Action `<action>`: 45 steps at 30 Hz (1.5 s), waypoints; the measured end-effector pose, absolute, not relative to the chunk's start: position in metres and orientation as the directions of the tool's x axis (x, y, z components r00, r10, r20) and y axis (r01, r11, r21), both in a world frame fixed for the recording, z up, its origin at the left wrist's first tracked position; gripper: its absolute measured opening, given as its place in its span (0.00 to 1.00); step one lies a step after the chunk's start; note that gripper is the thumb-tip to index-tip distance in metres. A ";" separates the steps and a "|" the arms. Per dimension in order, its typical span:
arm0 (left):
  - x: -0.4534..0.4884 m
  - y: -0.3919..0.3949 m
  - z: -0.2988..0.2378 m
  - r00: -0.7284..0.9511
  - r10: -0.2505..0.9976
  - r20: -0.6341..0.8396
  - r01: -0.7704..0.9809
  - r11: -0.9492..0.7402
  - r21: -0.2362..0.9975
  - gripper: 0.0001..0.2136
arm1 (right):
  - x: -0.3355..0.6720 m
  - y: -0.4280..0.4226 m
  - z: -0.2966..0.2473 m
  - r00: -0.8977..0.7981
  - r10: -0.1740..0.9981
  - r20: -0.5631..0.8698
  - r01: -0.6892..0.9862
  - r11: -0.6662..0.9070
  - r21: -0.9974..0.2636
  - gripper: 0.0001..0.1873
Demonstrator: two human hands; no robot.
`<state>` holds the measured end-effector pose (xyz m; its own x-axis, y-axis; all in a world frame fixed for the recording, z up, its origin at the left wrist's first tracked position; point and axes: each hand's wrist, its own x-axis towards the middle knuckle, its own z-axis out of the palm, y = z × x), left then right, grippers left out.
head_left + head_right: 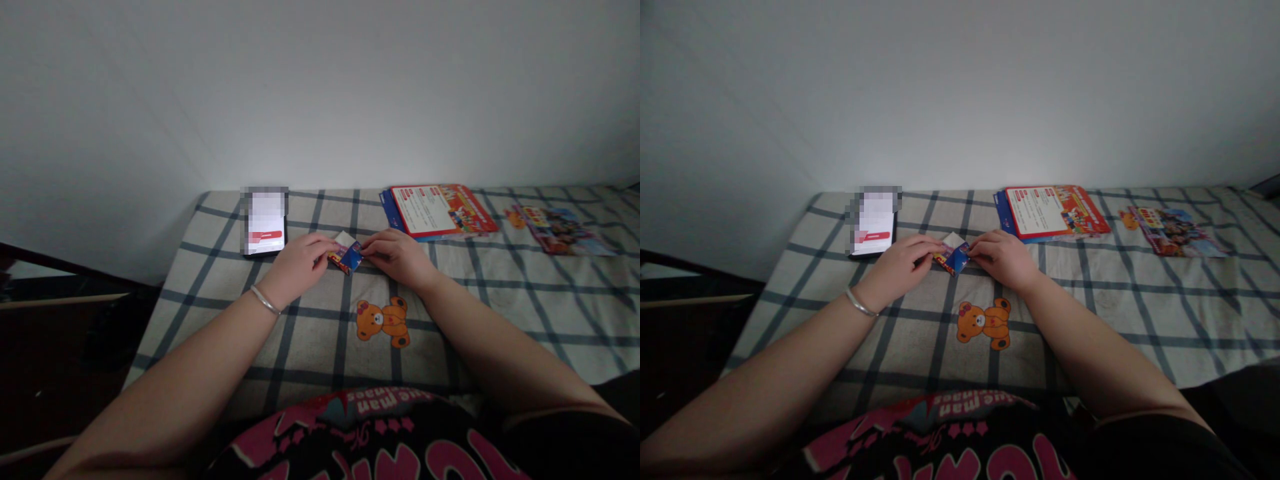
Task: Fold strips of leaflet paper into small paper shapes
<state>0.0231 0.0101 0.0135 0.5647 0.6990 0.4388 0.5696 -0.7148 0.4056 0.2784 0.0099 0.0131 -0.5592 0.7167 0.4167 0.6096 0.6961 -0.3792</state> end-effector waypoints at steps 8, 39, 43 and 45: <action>0.026 0.009 0.013 0.600 0.685 0.413 0.580 -0.728 0.366 0.12 | 0.276 0.007 0.018 -0.556 0.729 0.400 0.627 0.684 -0.373 0.06; 0.048 0.002 0.009 0.653 0.714 0.255 0.683 -0.700 0.209 0.22 | 0.274 0.012 0.016 -0.477 0.811 0.340 0.634 0.585 -0.506 0.09; 0.051 0.000 0.009 0.635 0.740 0.222 0.708 -0.673 0.216 0.21 | 0.273 0.012 0.014 -0.452 0.825 0.339 0.666 0.565 -0.487 0.10; 0.053 -0.001 0.010 0.625 0.757 0.193 0.730 -0.654 0.202 0.22 | 0.273 0.012 0.012 -0.436 0.832 0.344 0.676 0.555 -0.485 0.10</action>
